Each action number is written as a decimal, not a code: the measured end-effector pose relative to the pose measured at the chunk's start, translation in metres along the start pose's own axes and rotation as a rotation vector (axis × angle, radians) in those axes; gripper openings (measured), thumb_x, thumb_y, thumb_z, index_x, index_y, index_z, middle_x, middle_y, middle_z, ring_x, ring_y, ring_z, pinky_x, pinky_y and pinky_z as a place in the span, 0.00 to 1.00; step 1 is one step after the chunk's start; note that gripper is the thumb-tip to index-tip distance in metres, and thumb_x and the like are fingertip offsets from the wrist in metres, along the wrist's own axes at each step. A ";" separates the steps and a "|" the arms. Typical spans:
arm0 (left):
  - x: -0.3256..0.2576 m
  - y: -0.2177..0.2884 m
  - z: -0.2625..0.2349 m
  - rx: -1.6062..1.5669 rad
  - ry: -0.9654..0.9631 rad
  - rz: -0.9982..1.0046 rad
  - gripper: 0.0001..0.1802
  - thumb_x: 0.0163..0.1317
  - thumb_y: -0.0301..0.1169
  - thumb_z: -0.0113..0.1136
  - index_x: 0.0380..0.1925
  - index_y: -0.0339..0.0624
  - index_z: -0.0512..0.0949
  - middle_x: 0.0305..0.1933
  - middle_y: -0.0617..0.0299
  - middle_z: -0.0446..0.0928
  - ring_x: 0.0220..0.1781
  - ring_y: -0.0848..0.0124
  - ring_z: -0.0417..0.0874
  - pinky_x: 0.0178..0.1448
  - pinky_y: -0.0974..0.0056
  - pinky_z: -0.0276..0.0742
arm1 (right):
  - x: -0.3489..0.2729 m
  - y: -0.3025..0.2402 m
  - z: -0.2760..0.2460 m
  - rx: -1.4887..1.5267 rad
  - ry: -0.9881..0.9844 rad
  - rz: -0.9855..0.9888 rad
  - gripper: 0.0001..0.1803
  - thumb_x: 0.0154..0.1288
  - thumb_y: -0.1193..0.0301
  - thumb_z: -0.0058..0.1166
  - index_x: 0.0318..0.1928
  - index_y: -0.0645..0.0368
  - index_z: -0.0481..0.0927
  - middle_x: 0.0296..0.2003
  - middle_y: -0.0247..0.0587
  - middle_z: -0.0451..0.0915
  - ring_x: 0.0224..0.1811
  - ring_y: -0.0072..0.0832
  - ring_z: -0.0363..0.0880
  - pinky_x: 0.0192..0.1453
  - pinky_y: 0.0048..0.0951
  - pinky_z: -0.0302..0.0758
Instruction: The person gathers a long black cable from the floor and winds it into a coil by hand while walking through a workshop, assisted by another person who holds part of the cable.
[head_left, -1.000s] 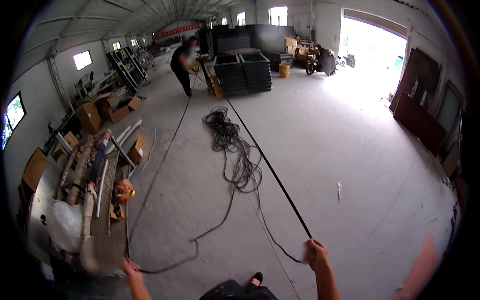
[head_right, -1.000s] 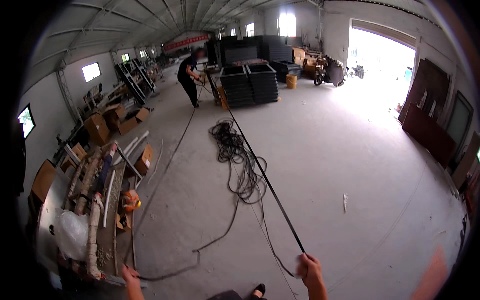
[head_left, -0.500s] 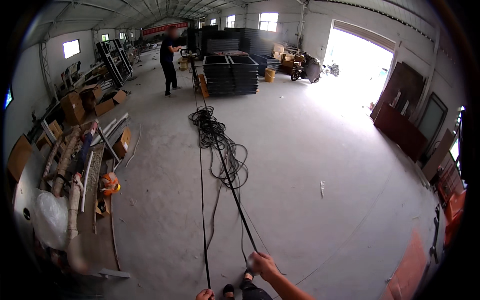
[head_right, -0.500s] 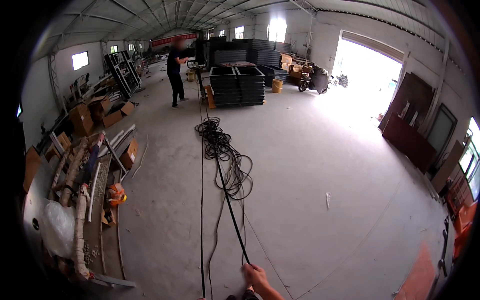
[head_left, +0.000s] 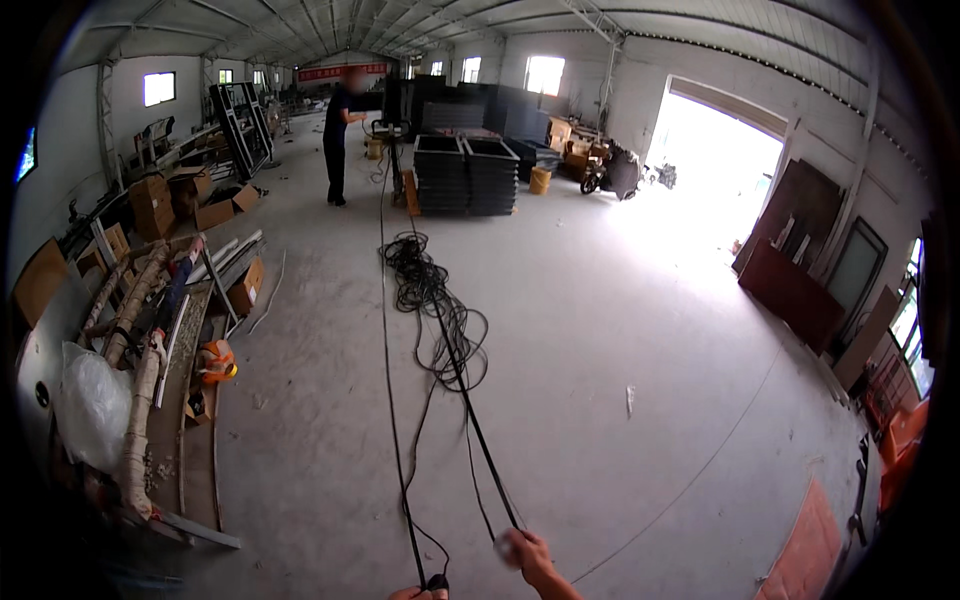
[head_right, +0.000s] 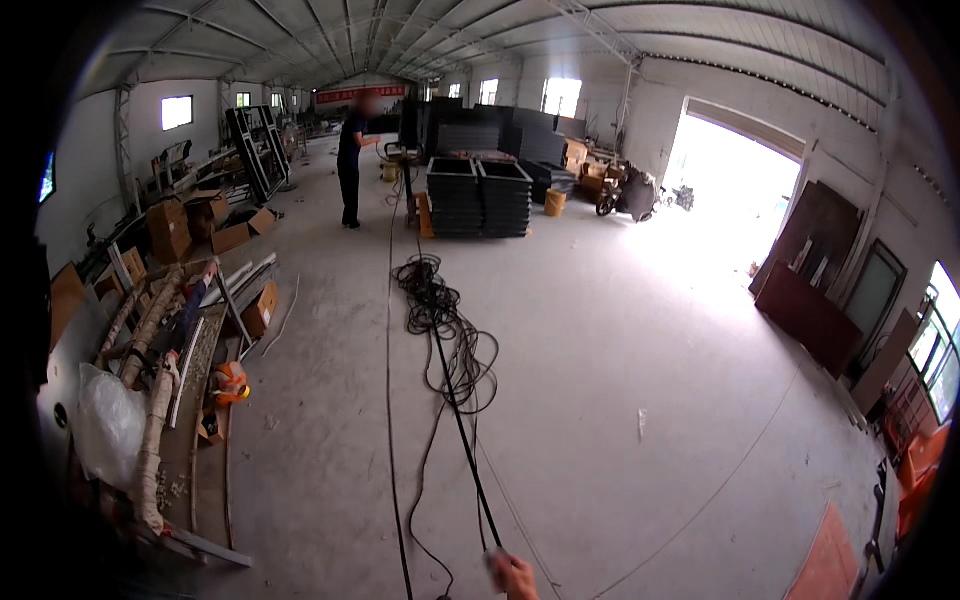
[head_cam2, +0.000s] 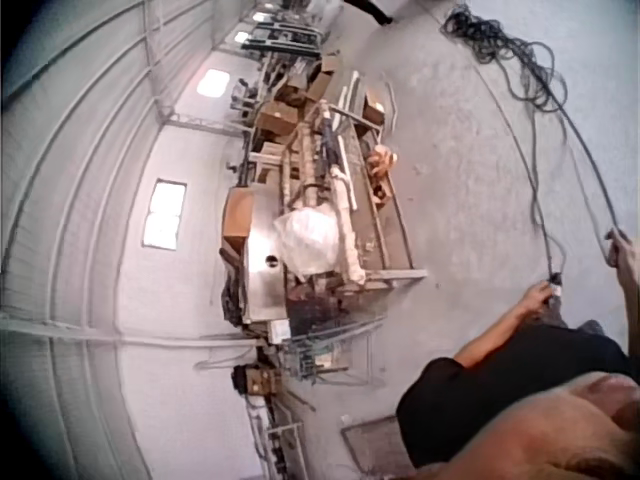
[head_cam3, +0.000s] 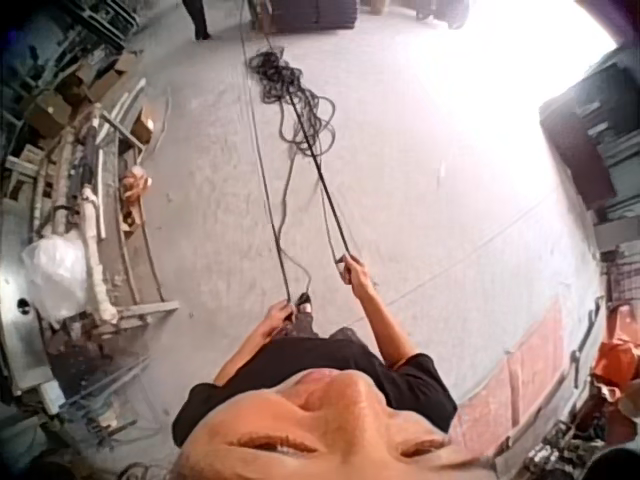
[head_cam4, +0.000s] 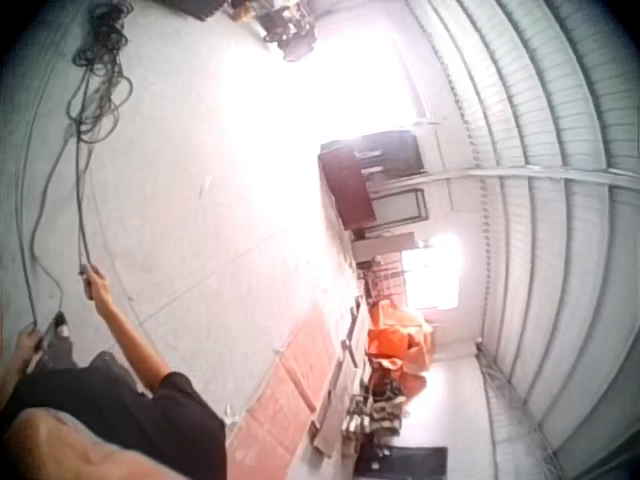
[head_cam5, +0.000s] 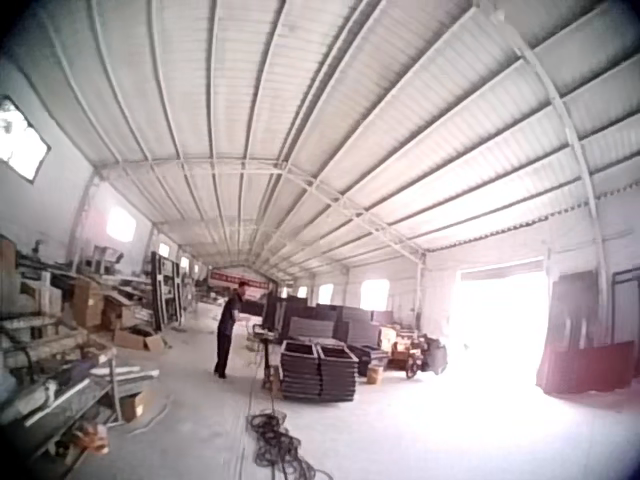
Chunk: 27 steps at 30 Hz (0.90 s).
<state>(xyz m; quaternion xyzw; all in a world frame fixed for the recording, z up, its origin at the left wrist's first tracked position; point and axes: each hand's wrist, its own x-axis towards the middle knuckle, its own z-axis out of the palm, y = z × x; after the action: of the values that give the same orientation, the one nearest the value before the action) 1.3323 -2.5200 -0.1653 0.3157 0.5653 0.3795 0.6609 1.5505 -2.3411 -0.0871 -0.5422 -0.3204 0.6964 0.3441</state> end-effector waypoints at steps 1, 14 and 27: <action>-0.003 -0.001 0.004 0.000 0.023 -0.058 0.12 0.61 0.37 0.51 0.25 0.42 0.75 0.20 0.65 0.72 0.21 0.75 0.71 0.25 0.69 0.67 | -0.009 0.003 -0.010 0.014 -0.023 -0.007 0.13 0.63 0.64 0.49 0.32 0.64 0.75 0.12 0.29 0.63 0.12 0.17 0.59 0.15 0.20 0.54; -0.107 -0.053 0.115 0.294 -0.203 -0.100 0.16 0.60 0.42 0.52 0.25 0.40 0.75 0.20 0.62 0.74 0.23 0.73 0.73 0.30 0.67 0.69 | -0.135 0.044 -0.203 0.049 0.001 -0.020 0.14 0.63 0.65 0.49 0.30 0.65 0.76 0.12 0.29 0.63 0.11 0.17 0.57 0.15 0.21 0.53; -0.297 -0.223 0.003 1.212 0.076 -0.553 0.18 0.52 0.42 0.54 0.19 0.37 0.79 0.25 0.47 0.78 0.27 0.57 0.79 0.35 0.54 0.74 | -0.126 0.014 -0.274 0.056 -0.028 -0.222 0.14 0.63 0.65 0.48 0.28 0.65 0.73 0.09 0.29 0.59 0.06 0.18 0.53 0.11 0.24 0.46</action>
<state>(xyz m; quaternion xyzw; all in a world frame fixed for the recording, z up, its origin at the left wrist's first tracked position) 1.3457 -2.8890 -0.2030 0.4611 0.7617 -0.1776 0.4192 1.8384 -2.4329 -0.0878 -0.4837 -0.3637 0.6700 0.4298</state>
